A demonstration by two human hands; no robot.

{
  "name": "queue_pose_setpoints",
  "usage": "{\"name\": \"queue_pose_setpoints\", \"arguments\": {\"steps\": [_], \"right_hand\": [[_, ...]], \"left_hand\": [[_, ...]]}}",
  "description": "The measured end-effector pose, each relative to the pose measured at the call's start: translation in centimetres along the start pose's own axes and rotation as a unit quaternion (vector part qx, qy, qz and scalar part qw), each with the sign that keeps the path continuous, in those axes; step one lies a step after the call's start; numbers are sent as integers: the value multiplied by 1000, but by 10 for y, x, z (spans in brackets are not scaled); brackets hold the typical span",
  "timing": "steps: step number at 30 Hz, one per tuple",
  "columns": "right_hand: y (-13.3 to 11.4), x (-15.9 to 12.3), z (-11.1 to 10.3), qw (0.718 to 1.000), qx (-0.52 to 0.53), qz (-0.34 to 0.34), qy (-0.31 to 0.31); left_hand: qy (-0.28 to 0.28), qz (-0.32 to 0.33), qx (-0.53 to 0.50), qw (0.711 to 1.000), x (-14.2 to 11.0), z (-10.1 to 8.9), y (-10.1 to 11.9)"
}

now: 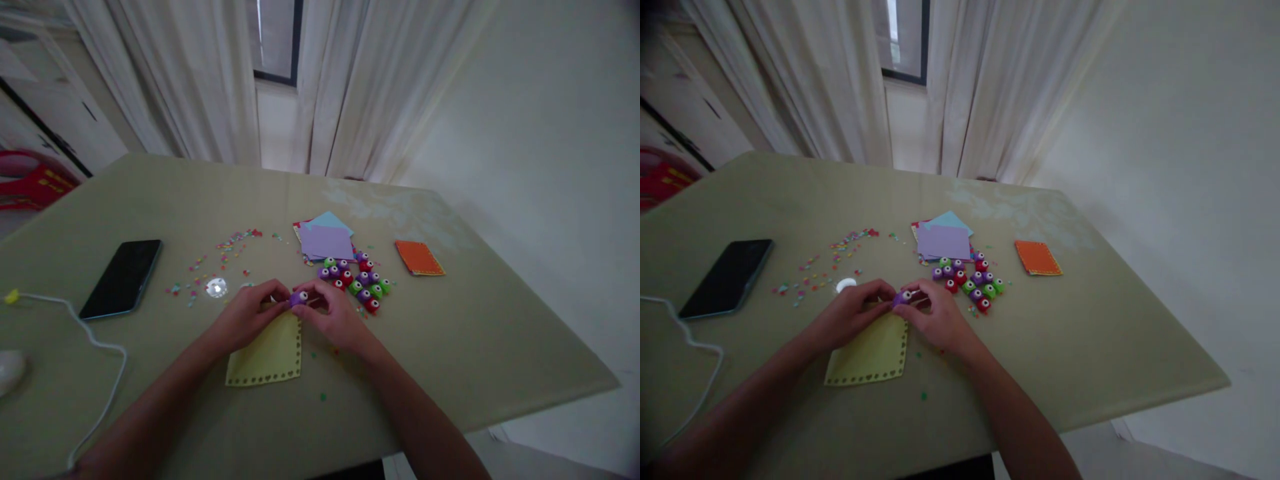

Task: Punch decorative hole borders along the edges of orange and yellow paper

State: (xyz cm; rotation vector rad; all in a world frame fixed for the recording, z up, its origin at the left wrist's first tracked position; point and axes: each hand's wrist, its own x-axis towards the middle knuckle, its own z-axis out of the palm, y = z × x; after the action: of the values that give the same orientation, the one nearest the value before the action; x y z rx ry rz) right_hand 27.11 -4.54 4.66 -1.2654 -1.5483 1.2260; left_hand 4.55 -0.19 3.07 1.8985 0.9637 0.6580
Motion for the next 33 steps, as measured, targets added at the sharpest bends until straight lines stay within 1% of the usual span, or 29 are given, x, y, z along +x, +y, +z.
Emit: {"name": "queue_pose_setpoints", "arguments": {"steps": [2,5,8,10,11,13,15,18,20,22,24,29,32,33], "right_hand": [[-1,0,3,1000,11,16,-10],[0,2,5,998,55,24,-19],[3,4,6,995,92,39,-18],[6,5,5,994,101,46,6],[8,6,3,993,101,47,26],[13,9,1,991,100,43,76],[16,12,-2,985,115,33,123],[20,17,-5,972,158,17,172],[21,20,-6,962,183,14,204],[21,21,-5,950,202,11,237],[22,22,-4,942,213,4,261],[25,25,-4,917,243,-17,314],[28,27,-2,900,247,-43,356],[28,27,-2,897,241,-48,369]], "left_hand": [[6,-3,-12,1000,2,2,-2],[1,-14,-25,1000,3,3,-3],[-3,-33,-37,999,2,0,-3],[8,-44,-34,998,1,-4,-1],[22,-48,-27,998,1,-7,-1],[63,-61,-18,996,1,-12,1],[102,-86,-58,989,2,-15,3],[134,-129,-202,962,4,-16,6],[128,-156,-285,937,5,-14,8],[111,-174,-339,918,6,-12,9],[103,-179,-377,903,6,-11,9],[132,-177,-430,875,7,-8,8],[159,-173,-442,865,8,5,10],[159,-171,-445,865,8,11,12]]}}
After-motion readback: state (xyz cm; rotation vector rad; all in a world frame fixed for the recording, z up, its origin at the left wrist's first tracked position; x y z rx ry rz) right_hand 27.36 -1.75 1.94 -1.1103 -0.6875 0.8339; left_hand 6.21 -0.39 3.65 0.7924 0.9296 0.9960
